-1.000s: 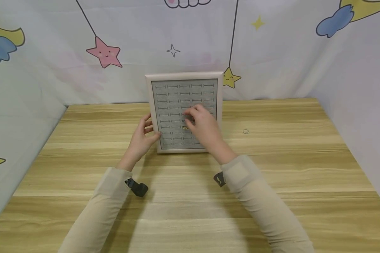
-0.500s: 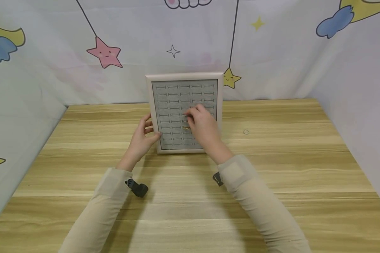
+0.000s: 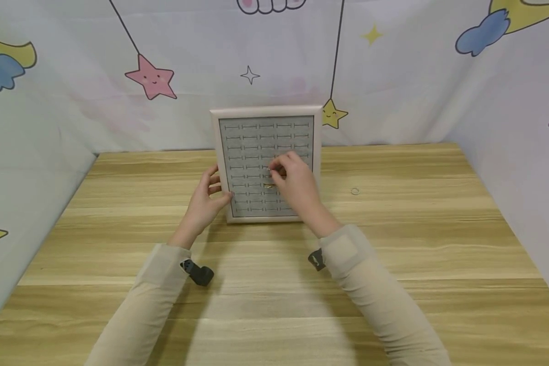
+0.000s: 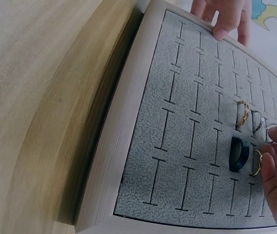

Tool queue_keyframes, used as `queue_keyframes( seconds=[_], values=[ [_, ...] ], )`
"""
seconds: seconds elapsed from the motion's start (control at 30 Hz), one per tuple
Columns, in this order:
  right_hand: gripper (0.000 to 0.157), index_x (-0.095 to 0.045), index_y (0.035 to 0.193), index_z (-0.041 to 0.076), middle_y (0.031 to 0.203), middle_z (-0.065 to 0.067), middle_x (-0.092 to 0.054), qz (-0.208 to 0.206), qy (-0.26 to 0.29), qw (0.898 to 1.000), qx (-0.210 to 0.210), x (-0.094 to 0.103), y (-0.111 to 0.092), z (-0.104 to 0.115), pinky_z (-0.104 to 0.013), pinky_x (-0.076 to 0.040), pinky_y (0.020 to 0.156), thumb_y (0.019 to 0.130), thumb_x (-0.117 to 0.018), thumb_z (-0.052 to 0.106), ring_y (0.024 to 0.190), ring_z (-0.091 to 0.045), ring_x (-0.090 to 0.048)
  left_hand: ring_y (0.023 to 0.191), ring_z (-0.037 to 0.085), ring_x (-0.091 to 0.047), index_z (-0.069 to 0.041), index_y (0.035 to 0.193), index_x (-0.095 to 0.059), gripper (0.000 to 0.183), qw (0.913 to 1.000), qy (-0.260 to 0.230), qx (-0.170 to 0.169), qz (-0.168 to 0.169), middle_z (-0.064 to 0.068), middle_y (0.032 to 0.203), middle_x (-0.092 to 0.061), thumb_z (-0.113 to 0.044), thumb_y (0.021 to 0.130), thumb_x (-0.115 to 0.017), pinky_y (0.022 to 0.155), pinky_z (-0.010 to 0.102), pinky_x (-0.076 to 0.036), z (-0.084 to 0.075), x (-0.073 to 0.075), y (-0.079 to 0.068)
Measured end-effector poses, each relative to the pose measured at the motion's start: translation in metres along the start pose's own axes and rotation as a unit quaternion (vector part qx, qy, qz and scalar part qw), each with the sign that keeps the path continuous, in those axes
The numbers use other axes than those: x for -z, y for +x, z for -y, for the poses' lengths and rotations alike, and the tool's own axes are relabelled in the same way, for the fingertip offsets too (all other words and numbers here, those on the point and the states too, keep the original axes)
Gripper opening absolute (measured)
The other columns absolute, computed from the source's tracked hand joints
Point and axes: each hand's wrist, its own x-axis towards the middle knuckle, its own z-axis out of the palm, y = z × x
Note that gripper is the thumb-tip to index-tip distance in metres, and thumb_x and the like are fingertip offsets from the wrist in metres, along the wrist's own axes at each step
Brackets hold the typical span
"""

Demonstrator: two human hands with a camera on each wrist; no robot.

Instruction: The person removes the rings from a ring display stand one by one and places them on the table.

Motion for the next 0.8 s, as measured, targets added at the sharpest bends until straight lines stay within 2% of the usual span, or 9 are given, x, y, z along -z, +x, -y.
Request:
queue_keyframes(
  seconds=[0.17, 0.3, 0.4, 0.47, 0.53, 0.63, 0.7, 0.77, 0.8],
  values=[
    [0.011, -0.067, 0.098, -0.001, 0.101, -0.014, -0.064, 0.007, 0.045, 0.999, -0.030, 0.004, 0.002, -0.002, -0.029, -0.049, 0.072, 0.090, -0.063, 0.006, 0.085, -0.023, -0.060, 0.128, 0.033, -0.044, -0.019, 0.152, -0.021, 0.073, 1.0000, 0.002, 0.001, 0.001, 0.016, 0.144, -0.039, -0.002, 0.091, -0.057, 0.101, 0.047, -0.047, 0.000, 0.000, 0.000],
    [0.015, -0.065, 0.102, -0.002, 0.103, -0.015, -0.065, 0.007, 0.092, 0.994, -0.064, 0.010, 0.004, -0.006, -0.021, -0.048, 0.073, 0.092, -0.061, 0.008, 0.087, -0.021, -0.060, 0.129, 0.033, -0.044, -0.019, 0.152, -0.021, 0.073, 1.0000, 0.003, 0.000, 0.002, 0.015, 0.143, -0.040, -0.002, 0.091, -0.056, 0.101, 0.047, -0.047, 0.002, 0.001, 0.001],
    [0.018, -0.063, 0.105, -0.002, 0.104, -0.015, -0.065, -0.019, 0.130, 0.987, -0.091, 0.017, 0.005, -0.011, -0.013, -0.046, 0.073, 0.093, -0.059, 0.010, 0.087, -0.014, -0.057, 0.128, 0.032, -0.044, -0.021, 0.152, -0.022, 0.073, 1.0000, 0.003, 0.000, 0.001, 0.015, 0.143, -0.040, -0.002, 0.091, -0.057, 0.101, 0.047, -0.047, 0.002, 0.000, 0.002],
    [0.019, -0.062, 0.107, -0.003, 0.100, -0.009, -0.064, -0.049, 0.157, 0.981, -0.105, 0.023, 0.006, -0.017, -0.010, -0.045, 0.072, 0.093, -0.059, 0.010, 0.084, -0.008, -0.055, 0.128, 0.032, -0.044, -0.021, 0.151, -0.022, 0.072, 1.0000, 0.002, 0.000, 0.000, 0.015, 0.143, -0.040, -0.003, 0.091, -0.057, 0.101, 0.047, -0.047, 0.003, 0.000, 0.002],
    [0.021, -0.061, 0.108, -0.004, 0.095, 0.001, -0.062, -0.083, 0.184, 0.972, -0.117, 0.030, 0.006, -0.023, -0.009, -0.045, 0.071, 0.093, -0.059, 0.011, 0.081, -0.003, -0.054, 0.128, 0.032, -0.044, -0.021, 0.151, -0.022, 0.073, 1.0000, 0.001, 0.001, -0.001, 0.015, 0.143, -0.041, -0.003, 0.091, -0.057, 0.101, 0.047, -0.047, 0.003, 0.000, 0.002],
    [0.013, -0.063, 0.101, 0.003, 0.088, 0.011, -0.057, -0.139, 0.238, 0.952, -0.132, 0.042, 0.007, -0.033, -0.010, -0.047, 0.068, 0.092, -0.061, 0.012, 0.076, 0.000, -0.054, 0.127, 0.032, -0.045, -0.021, 0.152, -0.022, 0.073, 1.0000, 0.002, -0.001, -0.002, 0.015, 0.143, -0.041, -0.003, 0.090, -0.057, 0.101, 0.047, -0.048, 0.003, 0.000, 0.003],
    [0.006, -0.062, 0.097, 0.010, 0.086, 0.012, -0.056, -0.170, 0.273, 0.936, -0.146, 0.050, 0.008, -0.040, -0.010, -0.048, 0.066, 0.092, -0.061, 0.010, 0.075, -0.001, -0.054, 0.127, 0.032, -0.045, -0.021, 0.151, -0.022, 0.073, 1.0000, 0.004, -0.001, -0.003, 0.015, 0.142, -0.041, -0.003, 0.090, -0.057, 0.100, 0.046, -0.048, 0.003, 0.000, 0.002],
    [0.009, -0.060, 0.093, 0.017, 0.085, 0.009, -0.056, -0.197, 0.300, 0.919, -0.162, 0.057, 0.008, -0.050, -0.011, -0.048, 0.065, 0.091, -0.061, 0.008, 0.074, -0.003, -0.055, 0.126, 0.032, -0.045, -0.021, 0.151, -0.022, 0.073, 1.0000, 0.005, -0.002, -0.004, 0.015, 0.141, -0.042, -0.003, 0.090, -0.057, 0.100, 0.046, -0.048, 0.003, 0.000, 0.002],
    [0.010, -0.060, 0.093, 0.016, 0.085, 0.008, -0.056, -0.210, 0.306, 0.913, -0.171, 0.061, 0.008, -0.055, -0.011, -0.048, 0.065, 0.091, -0.061, 0.007, 0.073, -0.003, -0.055, 0.126, 0.032, -0.045, -0.021, 0.151, -0.022, 0.073, 1.0000, 0.005, -0.002, -0.005, 0.015, 0.141, -0.042, -0.003, 0.090, -0.057, 0.100, 0.046, -0.049, 0.004, 0.000, 0.002]
  ],
)
